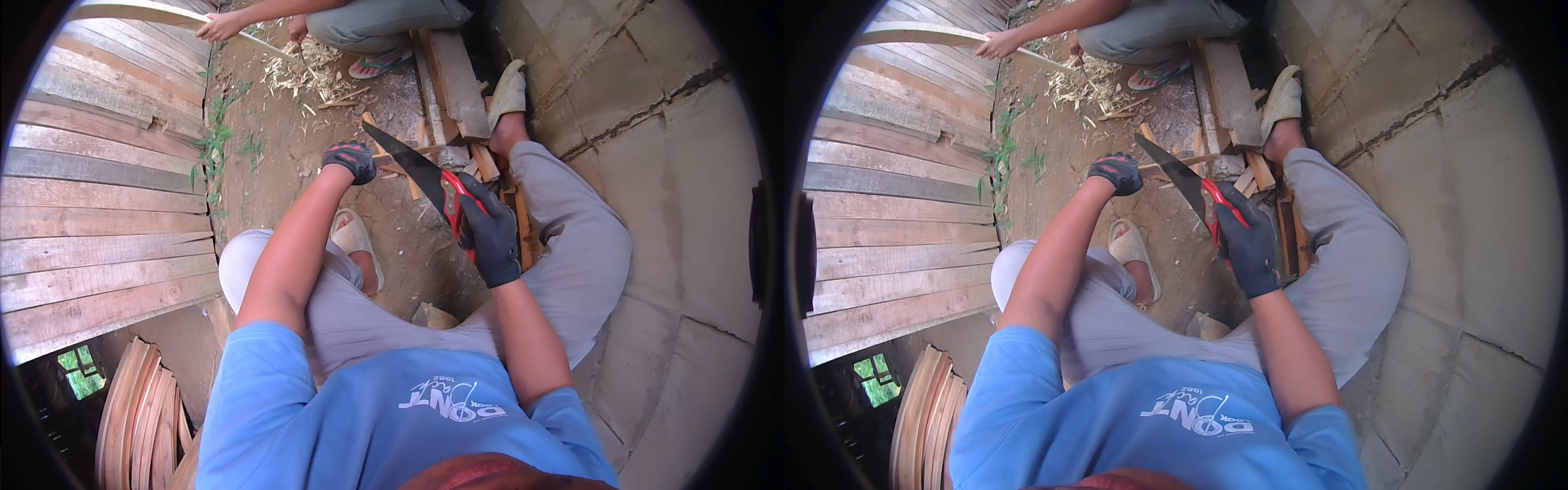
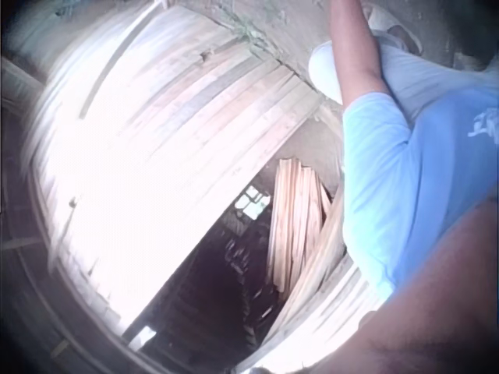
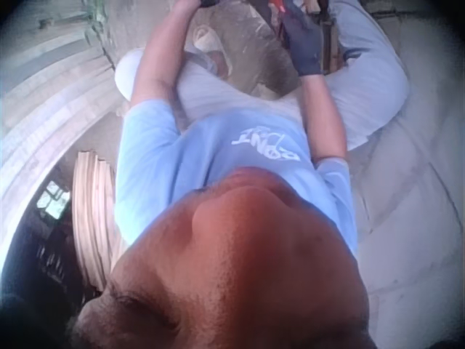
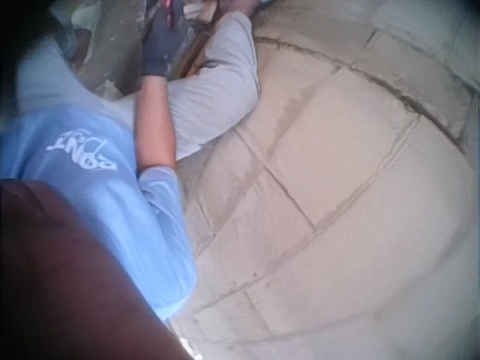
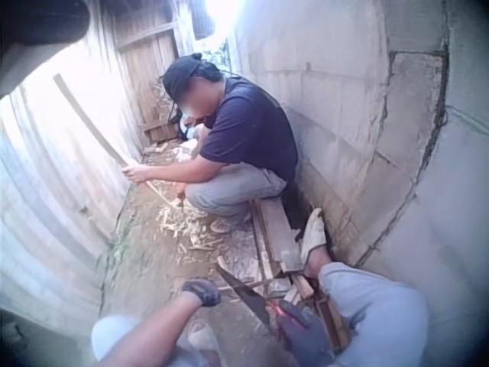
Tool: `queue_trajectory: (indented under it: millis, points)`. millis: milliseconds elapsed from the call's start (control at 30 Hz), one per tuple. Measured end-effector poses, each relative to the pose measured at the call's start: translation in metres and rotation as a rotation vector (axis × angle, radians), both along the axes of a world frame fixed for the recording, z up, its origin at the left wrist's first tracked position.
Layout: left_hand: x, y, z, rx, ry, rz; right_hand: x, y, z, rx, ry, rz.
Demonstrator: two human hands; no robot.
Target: The person sits on the ground and uses a red-handled machete to split small pieces of wood. They hold the wood with their left hand and strike it with the machete in their right hand, creating smaller wood chips and shavings.
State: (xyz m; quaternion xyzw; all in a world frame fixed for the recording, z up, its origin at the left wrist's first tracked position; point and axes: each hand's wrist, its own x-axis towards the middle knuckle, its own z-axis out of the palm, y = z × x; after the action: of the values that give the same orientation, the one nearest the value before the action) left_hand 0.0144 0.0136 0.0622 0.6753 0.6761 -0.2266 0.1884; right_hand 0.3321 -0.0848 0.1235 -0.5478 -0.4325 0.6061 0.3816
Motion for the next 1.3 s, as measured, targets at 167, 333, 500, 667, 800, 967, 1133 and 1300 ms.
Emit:
queue_trajectory:
  millis: [167,333,500,667,800,967,1133,1300]
  points:
    - [-0.019,0.025,0.1,0.095,-0.025,-0.09,0.017,-0.002,0.07,0.274,0.16,-0.067]
    - [-0.055,0.002,0.143,-0.357,0.061,-0.038,0.055,-0.034,0.154,0.709,-0.252,-0.059]
    - [-0.045,-0.045,0.159,0.045,-0.147,0.152,0.081,-0.048,0.197,0.518,-0.422,0.06]
    - [-0.018,-0.047,0.17,0.015,-0.471,0.383,0.079,-0.048,0.143,0.485,-0.777,0.392]
    - [-0.025,-0.027,0.159,-0.165,-0.783,0.436,0.047,-0.027,0.101,0.529,-0.871,0.602]
    - [-0.012,-0.012,0.16,-0.227,-0.806,0.261,0.029,0.009,0.092,0.713,-1.192,0.834]
    - [-0.007,-0.01,0.112,0.242,-0.329,-0.163,-0.002,0.092,0.123,1.159,-1.129,0.408]
    - [0.03,-0.02,0.107,0.568,-0.291,-0.364,0.023,0.153,0.064,0.856,-1.268,0.881]
